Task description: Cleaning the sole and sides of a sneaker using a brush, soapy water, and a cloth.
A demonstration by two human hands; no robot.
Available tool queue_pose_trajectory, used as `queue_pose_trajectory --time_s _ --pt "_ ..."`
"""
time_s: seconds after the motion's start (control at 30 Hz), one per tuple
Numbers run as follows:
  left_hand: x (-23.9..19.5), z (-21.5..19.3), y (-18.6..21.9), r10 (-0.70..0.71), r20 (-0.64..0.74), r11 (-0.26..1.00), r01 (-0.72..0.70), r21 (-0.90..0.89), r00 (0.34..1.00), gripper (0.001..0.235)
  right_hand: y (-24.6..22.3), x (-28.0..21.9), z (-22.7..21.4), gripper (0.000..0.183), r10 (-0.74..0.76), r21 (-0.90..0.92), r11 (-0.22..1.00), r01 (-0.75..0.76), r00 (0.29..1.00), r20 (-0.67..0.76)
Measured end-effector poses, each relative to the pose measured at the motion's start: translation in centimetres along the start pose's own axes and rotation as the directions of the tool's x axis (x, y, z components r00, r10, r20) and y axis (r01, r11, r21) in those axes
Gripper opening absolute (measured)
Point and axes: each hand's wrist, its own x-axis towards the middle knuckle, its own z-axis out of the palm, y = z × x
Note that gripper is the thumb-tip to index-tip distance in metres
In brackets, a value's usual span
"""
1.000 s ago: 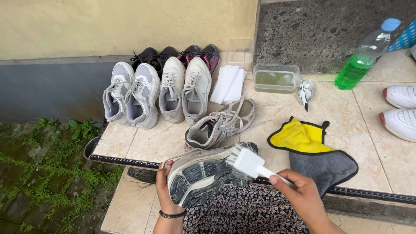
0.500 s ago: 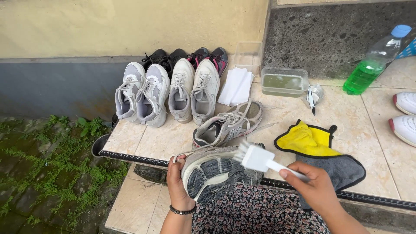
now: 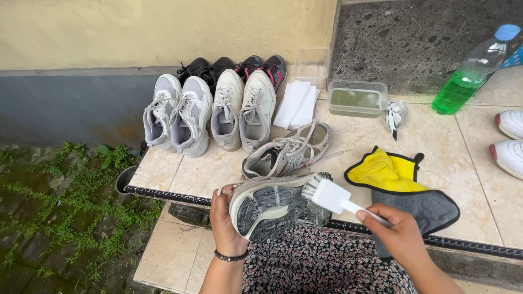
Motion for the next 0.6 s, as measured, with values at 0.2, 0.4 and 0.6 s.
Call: queue_pose_trajectory --time_s 0.2,0.4,0.6 --pt "-0.7 2.2 0.1 0.027 -0.03 0.997 -0.025 0.074 0.999 0.009 -5.1 -3.2 4.5 0.016 -0.323 0.012 0.945 0.326 0.928 0.186" --pt "0.5 0.9 -0.5 0.022 -0.112 1.0 -0.02 0.018 0.993 0.004 0.2 0.4 0.1 0.026 0.087 -0.114 0.989 -0.09 0.996 -0.03" --pt "-1.3 3.3 -0.3 0.016 -0.116 0.996 -0.005 0.094 0.993 0.004 -5.5 -4.6 3.7 0.02 -0.315 0.063 0.949 0.309 0.939 0.139"
